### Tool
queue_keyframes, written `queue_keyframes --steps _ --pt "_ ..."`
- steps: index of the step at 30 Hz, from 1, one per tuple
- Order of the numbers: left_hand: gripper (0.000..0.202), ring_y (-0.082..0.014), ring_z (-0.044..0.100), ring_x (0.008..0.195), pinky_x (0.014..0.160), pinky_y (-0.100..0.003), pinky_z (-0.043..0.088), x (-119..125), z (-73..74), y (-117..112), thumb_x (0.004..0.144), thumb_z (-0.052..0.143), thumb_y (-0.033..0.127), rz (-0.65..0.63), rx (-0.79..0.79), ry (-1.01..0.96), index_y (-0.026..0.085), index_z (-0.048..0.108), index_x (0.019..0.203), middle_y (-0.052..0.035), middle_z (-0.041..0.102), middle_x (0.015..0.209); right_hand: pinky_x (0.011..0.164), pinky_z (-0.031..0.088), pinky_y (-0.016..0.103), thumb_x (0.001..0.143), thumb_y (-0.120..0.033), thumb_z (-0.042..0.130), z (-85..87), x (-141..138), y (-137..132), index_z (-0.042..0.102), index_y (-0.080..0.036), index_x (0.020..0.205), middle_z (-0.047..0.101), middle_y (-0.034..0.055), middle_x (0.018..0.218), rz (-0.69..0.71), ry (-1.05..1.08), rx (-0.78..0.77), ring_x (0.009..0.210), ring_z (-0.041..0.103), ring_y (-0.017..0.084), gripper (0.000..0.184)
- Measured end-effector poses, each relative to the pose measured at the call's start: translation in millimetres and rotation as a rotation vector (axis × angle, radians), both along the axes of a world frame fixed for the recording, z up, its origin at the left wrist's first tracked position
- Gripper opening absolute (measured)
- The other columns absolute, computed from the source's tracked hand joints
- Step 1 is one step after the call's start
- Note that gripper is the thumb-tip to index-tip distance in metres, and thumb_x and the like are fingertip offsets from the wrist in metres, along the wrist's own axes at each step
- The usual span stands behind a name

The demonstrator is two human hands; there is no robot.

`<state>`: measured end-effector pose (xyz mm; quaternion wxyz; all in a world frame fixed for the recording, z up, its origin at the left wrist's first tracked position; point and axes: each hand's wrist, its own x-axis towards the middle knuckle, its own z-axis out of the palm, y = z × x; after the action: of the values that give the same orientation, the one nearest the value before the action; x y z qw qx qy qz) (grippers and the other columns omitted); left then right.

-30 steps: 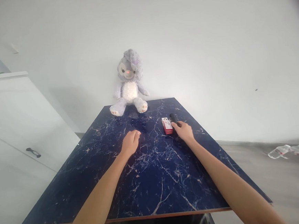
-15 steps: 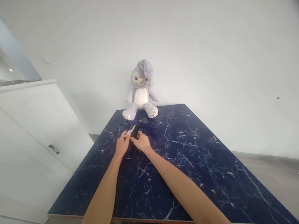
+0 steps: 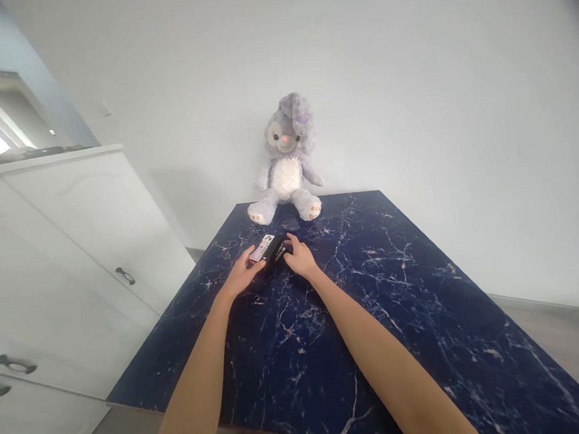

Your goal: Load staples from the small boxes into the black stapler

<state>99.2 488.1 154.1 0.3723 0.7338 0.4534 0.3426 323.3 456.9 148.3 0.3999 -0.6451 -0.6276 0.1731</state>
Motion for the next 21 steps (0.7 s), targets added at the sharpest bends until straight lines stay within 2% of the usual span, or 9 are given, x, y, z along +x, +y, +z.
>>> queue_keyframes --steps 6,10,17,21 --pt "0.084 -0.0301 0.056 0.132 0.111 -0.042 0.044 0.2 1.9 -0.7 0.082 0.073 0.052 -0.015 -0.042 -0.041 0.024 0.040 0.153 -0.0118 0.048 0.154 0.110 0.043 0.041 0.079 -0.017 0.055 -5.6 1.1 3.4 0.048 -0.015 0.144 0.061 0.0120 0.138 -0.053 0.054 0.074 0.124 0.058 0.028 0.066" --pt "0.084 -0.0299 0.057 0.131 0.111 -0.042 0.045 0.4 0.1 2.5 0.080 0.076 0.051 -0.022 -0.045 -0.055 0.024 0.042 0.152 -0.0116 0.049 0.153 0.109 0.044 0.039 0.079 -0.017 0.056 -8.0 1.2 5.7 0.051 -0.014 0.142 0.060 0.0128 0.138 -0.066 0.073 0.102 0.123 0.058 0.027 0.063" --pt "0.087 -0.0303 0.060 0.126 0.109 -0.044 0.046 1.7 -3.3 5.6 0.076 0.081 0.046 -0.009 -0.075 -0.130 0.020 0.044 0.150 -0.0142 0.057 0.145 0.108 0.042 0.037 0.081 -0.018 0.054 -2.5 1.2 0.4 0.056 -0.014 0.135 0.064 0.0124 0.128 -0.168 0.023 0.096 0.121 0.057 0.027 0.055" --pt "0.078 -0.0289 0.061 0.126 0.108 -0.041 0.047 3.7 -1.9 0.5 0.077 0.080 0.046 0.069 -0.065 -0.137 0.022 0.051 0.145 -0.0131 0.056 0.146 0.111 0.039 0.038 0.083 -0.014 0.049 0.9 1.2 2.5 0.061 -0.017 0.129 0.058 0.0123 0.135 -0.161 -0.086 0.082 0.127 0.051 0.026 0.048"
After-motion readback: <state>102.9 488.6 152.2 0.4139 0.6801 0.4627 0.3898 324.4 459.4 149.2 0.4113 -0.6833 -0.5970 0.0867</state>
